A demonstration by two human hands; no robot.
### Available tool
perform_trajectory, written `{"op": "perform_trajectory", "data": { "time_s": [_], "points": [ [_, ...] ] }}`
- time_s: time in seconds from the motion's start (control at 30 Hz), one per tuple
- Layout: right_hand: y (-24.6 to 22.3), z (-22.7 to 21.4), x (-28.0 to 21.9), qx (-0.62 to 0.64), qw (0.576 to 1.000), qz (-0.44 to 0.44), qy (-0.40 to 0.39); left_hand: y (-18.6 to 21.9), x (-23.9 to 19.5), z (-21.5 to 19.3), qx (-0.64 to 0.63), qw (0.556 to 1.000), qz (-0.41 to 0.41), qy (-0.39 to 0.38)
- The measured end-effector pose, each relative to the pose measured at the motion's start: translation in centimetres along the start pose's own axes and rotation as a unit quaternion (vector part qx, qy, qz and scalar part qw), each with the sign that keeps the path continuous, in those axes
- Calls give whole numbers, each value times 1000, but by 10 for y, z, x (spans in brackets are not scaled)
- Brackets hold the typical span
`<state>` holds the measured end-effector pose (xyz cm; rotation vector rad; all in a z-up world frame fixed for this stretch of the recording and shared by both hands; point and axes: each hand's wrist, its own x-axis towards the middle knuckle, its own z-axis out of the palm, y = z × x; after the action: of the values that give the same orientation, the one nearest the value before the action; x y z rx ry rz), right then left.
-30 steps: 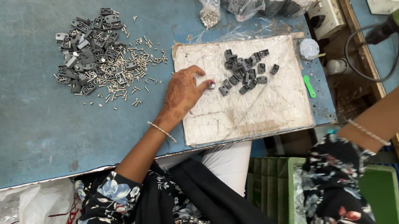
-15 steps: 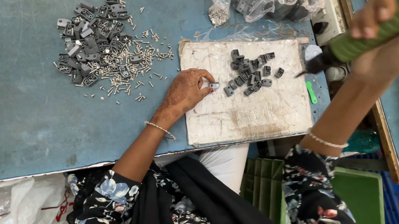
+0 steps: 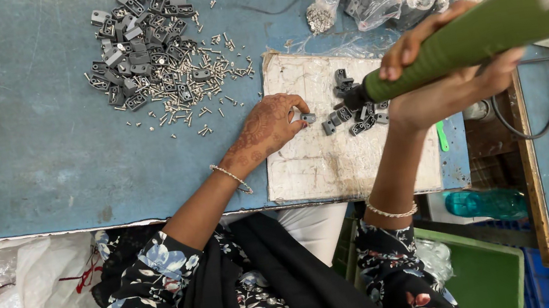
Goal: The person sorts small metal components and screws on a workbench, then places them into small plastic bags. The person uses a handheld green tool to press or crimp the components. The person continues to sort and bag the components throughout the clip.
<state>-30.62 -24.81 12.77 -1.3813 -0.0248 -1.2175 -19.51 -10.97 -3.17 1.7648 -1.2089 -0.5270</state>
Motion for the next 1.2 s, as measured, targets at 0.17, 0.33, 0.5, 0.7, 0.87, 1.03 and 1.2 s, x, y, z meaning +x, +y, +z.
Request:
{"op": "perform_trajectory", "data": {
  "time_s": [0.17,0.33,0.5,0.7,0.87,1.03,1.2],
  "points": [
    [27,7,-31,15,999,26,37,-4,0,3,1,999,41,23],
    [41,5,-52,52,996,58,47,-1,1,1,7,1000,8,-3],
    [43,1,-55,32,997,60,39,3,-1,0,6,1000,-9,-9],
    [45,-4,-55,54,995,77,31,3,-3,0,3,1000,5,15],
    [50,-15,-51,43,995,86,-40,4,-2,0,7,1000,-12,-1],
    [56,-21,-48,81,981,135,-116,4,-2,1,14,1000,-24,-15],
    [50,-17,-49,77,983,128,-106,3,0,1,10,1000,-16,-14]
  ]
}}
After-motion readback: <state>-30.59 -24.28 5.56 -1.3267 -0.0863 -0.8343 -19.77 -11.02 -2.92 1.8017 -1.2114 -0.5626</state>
